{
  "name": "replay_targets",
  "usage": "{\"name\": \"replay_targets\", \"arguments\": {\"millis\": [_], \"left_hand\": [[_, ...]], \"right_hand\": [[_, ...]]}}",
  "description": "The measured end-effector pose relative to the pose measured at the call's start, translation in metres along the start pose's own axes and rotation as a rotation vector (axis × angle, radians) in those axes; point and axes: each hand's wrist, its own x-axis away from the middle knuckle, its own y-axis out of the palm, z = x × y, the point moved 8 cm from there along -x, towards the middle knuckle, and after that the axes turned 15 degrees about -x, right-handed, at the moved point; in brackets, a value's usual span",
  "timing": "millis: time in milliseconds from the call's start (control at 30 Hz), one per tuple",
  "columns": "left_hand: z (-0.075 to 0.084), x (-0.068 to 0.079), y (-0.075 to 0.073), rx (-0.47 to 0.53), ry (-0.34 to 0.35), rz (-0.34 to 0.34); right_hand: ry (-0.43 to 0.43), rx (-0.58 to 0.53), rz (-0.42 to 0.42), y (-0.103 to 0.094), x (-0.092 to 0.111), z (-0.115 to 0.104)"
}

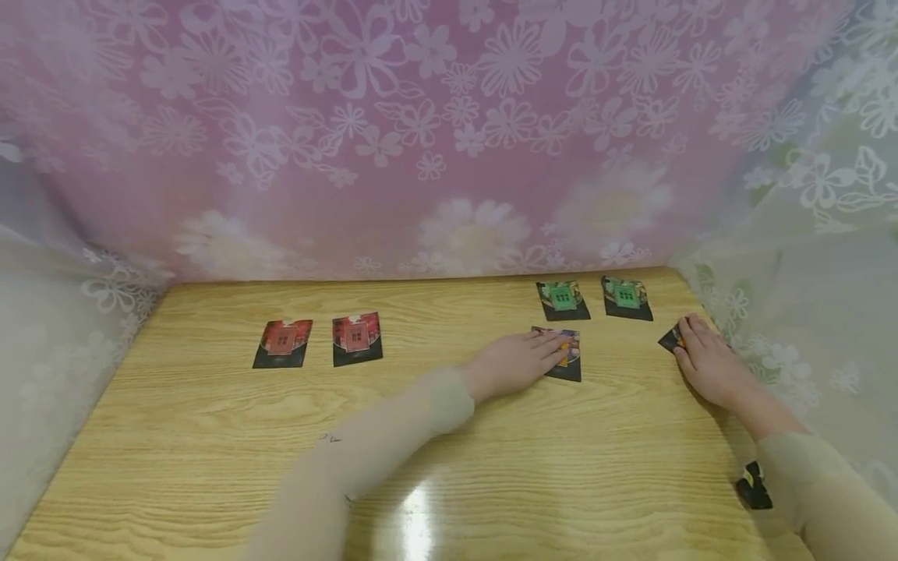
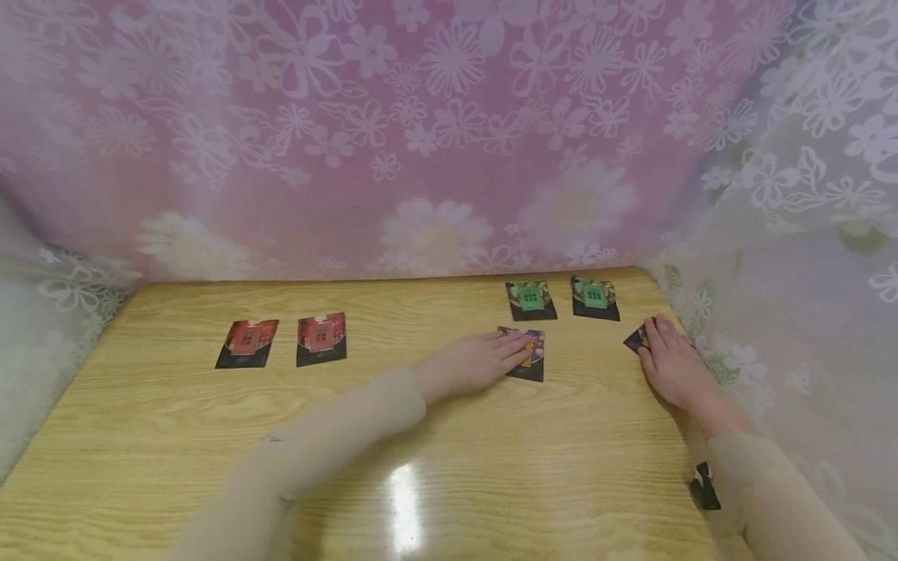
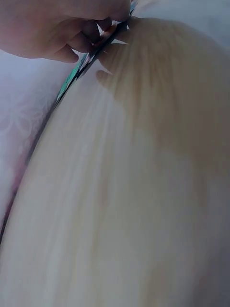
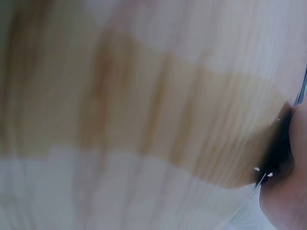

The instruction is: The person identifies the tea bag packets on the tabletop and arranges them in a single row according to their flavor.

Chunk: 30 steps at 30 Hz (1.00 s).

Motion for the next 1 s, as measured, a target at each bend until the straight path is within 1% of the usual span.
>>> {"name": "replay_targets", "arguments": {"millis": [100,267,400,500,733,867,1000], "left_hand": [[-0.003,0.015,0.005,-0.01,0.005,0.012],[-0.011,0.04,0.016,0.013,0.002,0.027],[-0.021,0.059,0.026,0.054,-0.018,0.023],[-0.03,0.072,0.035,0.098,-0.046,0.009],[-0.048,0.097,0.054,0.143,-0.107,-0.021],[-0.057,0.109,0.061,0.158,-0.134,-0.05],[-0.064,0.12,0.066,0.17,-0.159,-0.06]], "right_hand": [[0.001,-0.003,-0.004,0.001,0.001,0.0],[-0.007,-0.008,0.003,0.002,0.0,0.003],[-0.008,-0.01,0.004,0.003,0.0,0.006],[-0.005,-0.008,-0.001,0.002,-0.001,0.006],[0.002,0.004,-0.001,0.002,-0.001,0.008],[-0.008,0.0,0.004,0.003,-0.001,0.009],[-0.024,-0.007,0.007,0.004,-0.001,0.011]]}}
